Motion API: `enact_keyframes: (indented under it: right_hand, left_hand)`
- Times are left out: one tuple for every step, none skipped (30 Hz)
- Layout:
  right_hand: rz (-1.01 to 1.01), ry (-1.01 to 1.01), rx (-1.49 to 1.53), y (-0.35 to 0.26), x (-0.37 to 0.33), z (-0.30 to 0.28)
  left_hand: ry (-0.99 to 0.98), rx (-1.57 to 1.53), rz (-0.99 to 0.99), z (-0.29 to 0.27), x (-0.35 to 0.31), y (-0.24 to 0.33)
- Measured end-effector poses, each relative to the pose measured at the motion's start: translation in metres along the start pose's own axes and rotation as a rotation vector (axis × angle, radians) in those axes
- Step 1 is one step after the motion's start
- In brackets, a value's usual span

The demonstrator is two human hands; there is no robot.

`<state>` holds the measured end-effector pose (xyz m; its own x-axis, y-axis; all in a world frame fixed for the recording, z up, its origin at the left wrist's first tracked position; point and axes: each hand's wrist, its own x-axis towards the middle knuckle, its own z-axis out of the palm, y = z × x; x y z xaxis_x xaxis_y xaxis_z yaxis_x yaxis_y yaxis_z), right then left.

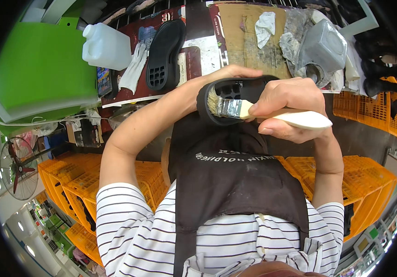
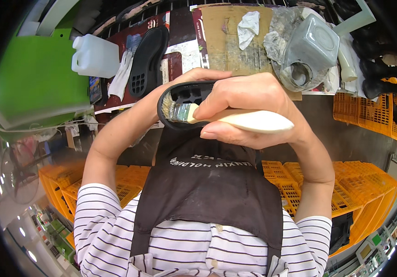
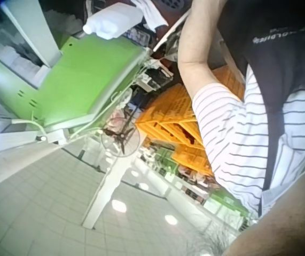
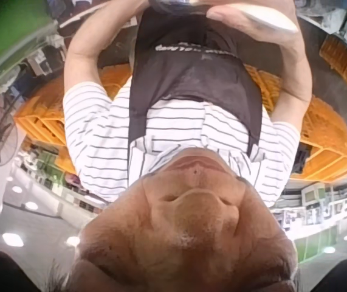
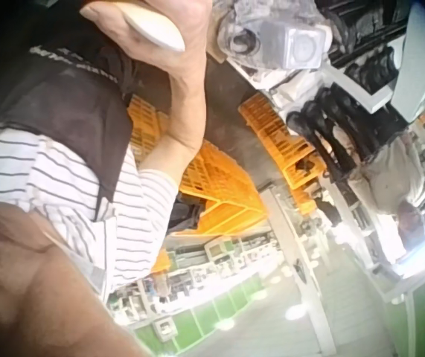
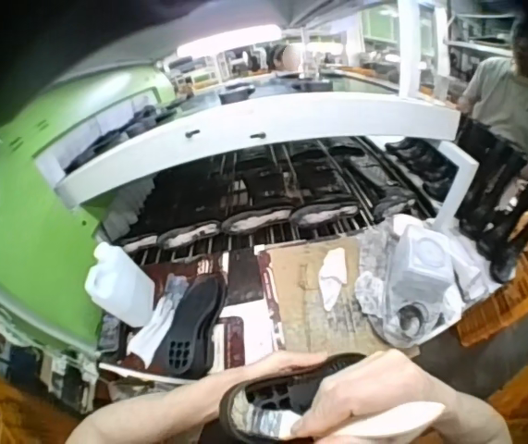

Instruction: The person applies adhesive to shoe soles using a brush and places a sole onto a conveyor belt. The person then adjusts their face mask by hand and positions another shoe sole on the workstation.

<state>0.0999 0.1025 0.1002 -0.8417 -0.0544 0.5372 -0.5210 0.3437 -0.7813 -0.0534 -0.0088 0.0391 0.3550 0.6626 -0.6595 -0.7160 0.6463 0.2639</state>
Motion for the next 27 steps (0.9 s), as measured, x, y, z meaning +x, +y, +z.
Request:
enact_keyframes:
  right_hand:
    - [0.000, -0.023, 0.004, 0.002, 0.001, -0.002]
    - [0.010, -0.047, 0.015, 0.002, 0.002, -0.004]
    - [0.009, -0.050, 0.018, 0.005, 0.003, -0.005]
    - [-0.002, -0.090, 0.040, 0.009, 0.005, -0.006]
    - [-0.014, -0.130, 0.062, 0.011, 0.006, -0.007]
    - [0.027, -0.178, 0.086, 0.010, 0.008, -0.010]
    - [0.031, -0.177, 0.087, 0.013, 0.009, -0.010]
    - [0.029, -0.209, 0.139, 0.017, 0.011, -0.011]
    - [0.023, -0.244, 0.192, 0.021, 0.012, -0.012]
    - [0.058, -0.296, 0.208, 0.023, 0.014, -0.015]
    - [0.058, -0.298, 0.211, 0.024, 0.016, -0.017]
    - [0.050, -0.346, 0.230, 0.026, 0.019, -0.019]
    - [0.042, -0.395, 0.250, 0.027, 0.021, -0.020]
    - [0.043, -0.396, 0.251, 0.027, 0.021, -0.022]
    - [0.057, -0.423, 0.245, 0.027, 0.021, -0.023]
    - [0.072, -0.451, 0.239, 0.027, 0.020, -0.025]
    - [0.074, -0.450, 0.238, 0.024, 0.020, -0.028]
    - [0.120, -0.492, 0.205, 0.022, 0.019, -0.033]
    - [0.167, -0.533, 0.171, 0.020, 0.017, -0.036]
    - [0.168, -0.532, 0.168, 0.020, 0.014, -0.038]
    - [0.212, -0.534, 0.112, 0.016, 0.009, -0.041]
    - [0.257, -0.534, 0.056, 0.014, 0.003, -0.044]
    - [0.265, -0.524, 0.045, 0.014, -0.003, -0.046]
    - [0.305, -0.502, 0.020, 0.011, -0.011, -0.050]
    - [0.336, -0.488, -0.001, 0.010, -0.014, -0.053]
    - [0.304, -0.469, -0.060, 0.007, -0.017, -0.058]
    - [0.304, -0.458, -0.071, 0.004, -0.020, -0.064]
  left_hand:
    - [0.001, -0.004, 0.003, -0.003, 0.000, -0.003]
    - [-0.090, 0.297, 0.154, -0.006, -0.001, -0.005]
    - [-0.180, 0.600, 0.304, -0.008, -0.002, -0.006]
    - [-0.177, 0.596, 0.305, -0.009, -0.002, -0.007]
    - [-0.192, 0.646, 0.341, -0.010, -0.002, -0.009]
    - [-0.212, 0.697, 0.375, -0.011, -0.002, -0.009]
    - [-0.233, 0.748, 0.408, -0.011, -0.001, -0.010]
    - [-0.235, 0.745, 0.405, -0.012, 0.001, -0.011]
    - [-0.172, 0.593, 0.266, -0.013, 0.002, -0.011]
    - [-0.109, 0.439, 0.127, -0.015, 0.003, -0.010]
    - [-0.107, 0.435, 0.127, -0.017, 0.003, -0.008]
    - [-0.254, 0.660, 0.212, -0.019, 0.002, -0.004]
    - [-0.403, 0.883, 0.298, -0.020, 0.002, -0.002]
    - [-0.403, 0.882, 0.298, -0.021, 0.003, -0.001]
    - [-0.374, 0.774, 0.199, -0.022, 0.005, -0.001]
    - [-0.344, 0.665, 0.101, -0.022, 0.005, 0.000]
    - [-0.346, 0.666, 0.100, -0.022, 0.005, 0.000]
    - [-0.240, 0.506, -0.019, -0.018, 0.001, 0.003]
    - [-0.134, 0.345, -0.135, -0.014, -0.003, 0.006]
    - [0.056, 0.314, -0.187, -0.007, -0.009, 0.007]
    - [0.047, 0.325, -0.189, 0.001, -0.015, 0.009]
    - [0.126, 0.249, -0.182, 0.007, -0.020, 0.011]
    - [0.205, 0.173, -0.174, 0.009, -0.024, 0.012]
    - [0.213, 0.180, -0.131, 0.010, -0.026, 0.011]
    - [0.206, 0.194, -0.129, -0.002, -0.025, 0.007]
    - [-0.025, 0.163, 0.010, -0.022, -0.020, 0.000]
    - [-0.253, 0.130, 0.142, -0.033, -0.019, -0.002]
